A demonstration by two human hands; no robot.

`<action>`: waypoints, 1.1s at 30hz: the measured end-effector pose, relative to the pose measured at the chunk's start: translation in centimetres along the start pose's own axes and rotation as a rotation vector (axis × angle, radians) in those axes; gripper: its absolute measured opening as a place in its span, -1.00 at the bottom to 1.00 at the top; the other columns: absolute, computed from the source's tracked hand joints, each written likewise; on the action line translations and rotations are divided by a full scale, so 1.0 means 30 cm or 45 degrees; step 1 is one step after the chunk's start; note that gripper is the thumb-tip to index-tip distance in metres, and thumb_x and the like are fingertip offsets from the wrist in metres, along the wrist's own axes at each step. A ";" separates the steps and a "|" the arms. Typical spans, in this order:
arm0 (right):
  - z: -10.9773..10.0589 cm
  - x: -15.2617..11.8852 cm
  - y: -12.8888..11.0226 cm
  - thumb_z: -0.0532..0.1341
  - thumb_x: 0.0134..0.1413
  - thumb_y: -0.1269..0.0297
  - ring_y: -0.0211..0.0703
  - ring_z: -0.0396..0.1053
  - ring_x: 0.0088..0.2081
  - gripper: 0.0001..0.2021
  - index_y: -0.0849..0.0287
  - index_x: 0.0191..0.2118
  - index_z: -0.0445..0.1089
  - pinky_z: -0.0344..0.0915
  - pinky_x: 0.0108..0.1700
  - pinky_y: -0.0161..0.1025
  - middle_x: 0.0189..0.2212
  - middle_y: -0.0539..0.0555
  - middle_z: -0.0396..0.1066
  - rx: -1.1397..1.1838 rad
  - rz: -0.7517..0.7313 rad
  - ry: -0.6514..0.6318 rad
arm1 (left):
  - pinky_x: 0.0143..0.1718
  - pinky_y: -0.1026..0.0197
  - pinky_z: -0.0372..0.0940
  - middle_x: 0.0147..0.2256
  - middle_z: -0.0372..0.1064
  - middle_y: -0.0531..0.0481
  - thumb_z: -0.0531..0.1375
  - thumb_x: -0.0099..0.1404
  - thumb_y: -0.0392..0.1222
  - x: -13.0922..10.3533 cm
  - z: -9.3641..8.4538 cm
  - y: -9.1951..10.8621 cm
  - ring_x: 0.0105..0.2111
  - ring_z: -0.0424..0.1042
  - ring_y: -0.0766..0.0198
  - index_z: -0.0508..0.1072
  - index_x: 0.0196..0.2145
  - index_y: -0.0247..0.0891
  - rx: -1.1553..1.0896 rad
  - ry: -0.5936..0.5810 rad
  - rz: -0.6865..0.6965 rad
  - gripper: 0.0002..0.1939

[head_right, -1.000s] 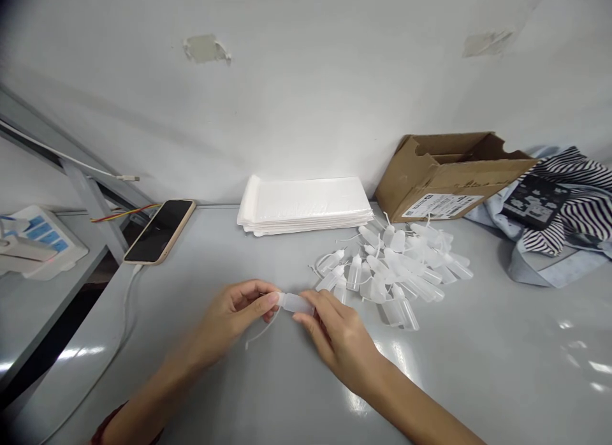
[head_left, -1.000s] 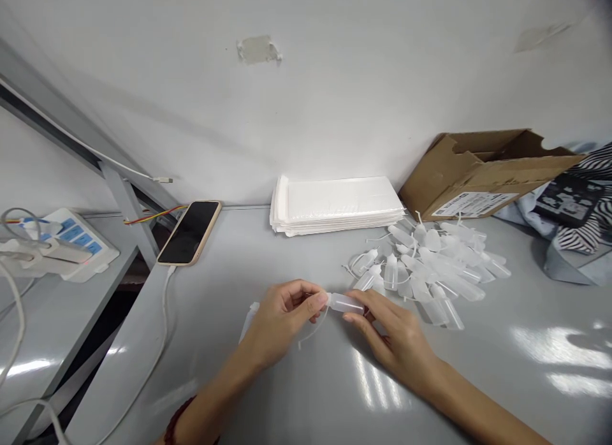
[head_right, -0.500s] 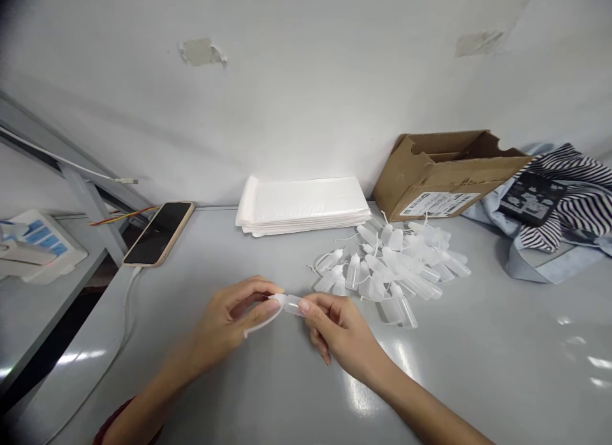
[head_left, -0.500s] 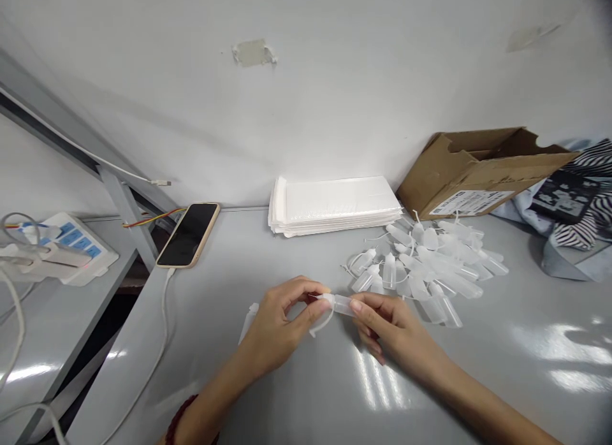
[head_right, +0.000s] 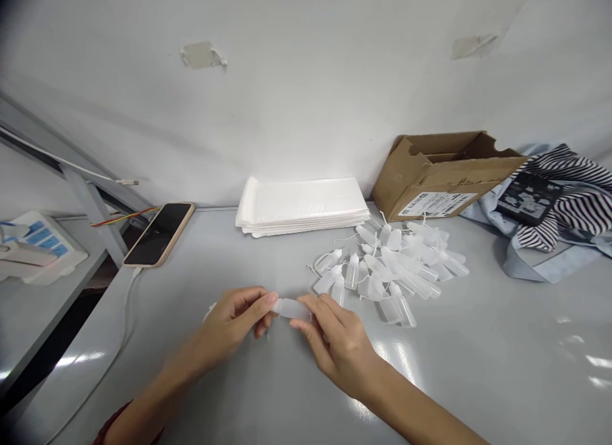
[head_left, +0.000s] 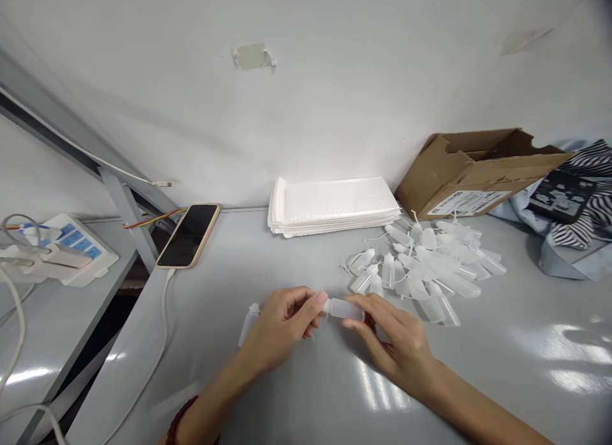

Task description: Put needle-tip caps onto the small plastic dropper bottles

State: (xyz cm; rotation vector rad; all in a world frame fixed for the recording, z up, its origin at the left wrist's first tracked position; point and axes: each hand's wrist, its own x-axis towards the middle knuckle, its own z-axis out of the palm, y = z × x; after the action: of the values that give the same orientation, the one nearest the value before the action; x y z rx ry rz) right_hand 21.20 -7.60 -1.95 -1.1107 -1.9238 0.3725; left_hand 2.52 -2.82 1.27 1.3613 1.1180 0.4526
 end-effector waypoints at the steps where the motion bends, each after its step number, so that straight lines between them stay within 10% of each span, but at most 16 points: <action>1: -0.002 0.000 -0.002 0.14 0.15 0.49 -0.29 0.18 -0.51 -0.79 0.27 -0.08 0.27 0.21 -0.51 -0.34 -0.50 0.01 0.24 0.014 0.017 -0.007 | -0.49 0.35 0.16 -0.60 0.21 0.10 0.04 0.31 0.03 -0.001 -0.001 0.002 -0.57 0.20 0.39 0.29 -0.57 -0.29 0.005 -0.002 0.010 -0.60; 18: -0.042 0.050 -0.022 0.09 0.14 -0.02 -0.39 -0.08 -0.66 -0.60 0.20 -0.54 0.24 -0.13 -0.59 -0.34 -0.74 -0.15 0.00 0.872 1.098 -0.355 | -0.24 0.28 0.23 -0.34 0.40 0.02 0.10 0.33 -0.18 -0.004 0.017 -0.025 -0.32 0.35 0.29 0.43 -0.28 -0.22 0.259 0.123 0.485 -0.87; 33: -0.011 0.010 -0.015 0.12 0.15 0.46 -0.30 0.15 -0.52 -0.85 0.22 -0.14 0.31 0.16 -0.52 -0.34 -0.52 -0.03 0.19 0.125 0.063 -0.073 | -0.54 0.33 0.04 -0.55 0.14 0.09 -0.03 0.36 0.01 -0.011 0.017 0.002 -0.50 0.13 0.35 0.23 -0.53 -0.26 0.251 0.123 0.226 -0.61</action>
State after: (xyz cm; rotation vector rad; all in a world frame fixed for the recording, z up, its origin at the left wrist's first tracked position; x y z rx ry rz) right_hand 21.14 -7.64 -1.32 -1.0955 -1.9092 0.5260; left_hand 2.81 -3.34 1.36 1.6343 1.1483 0.5529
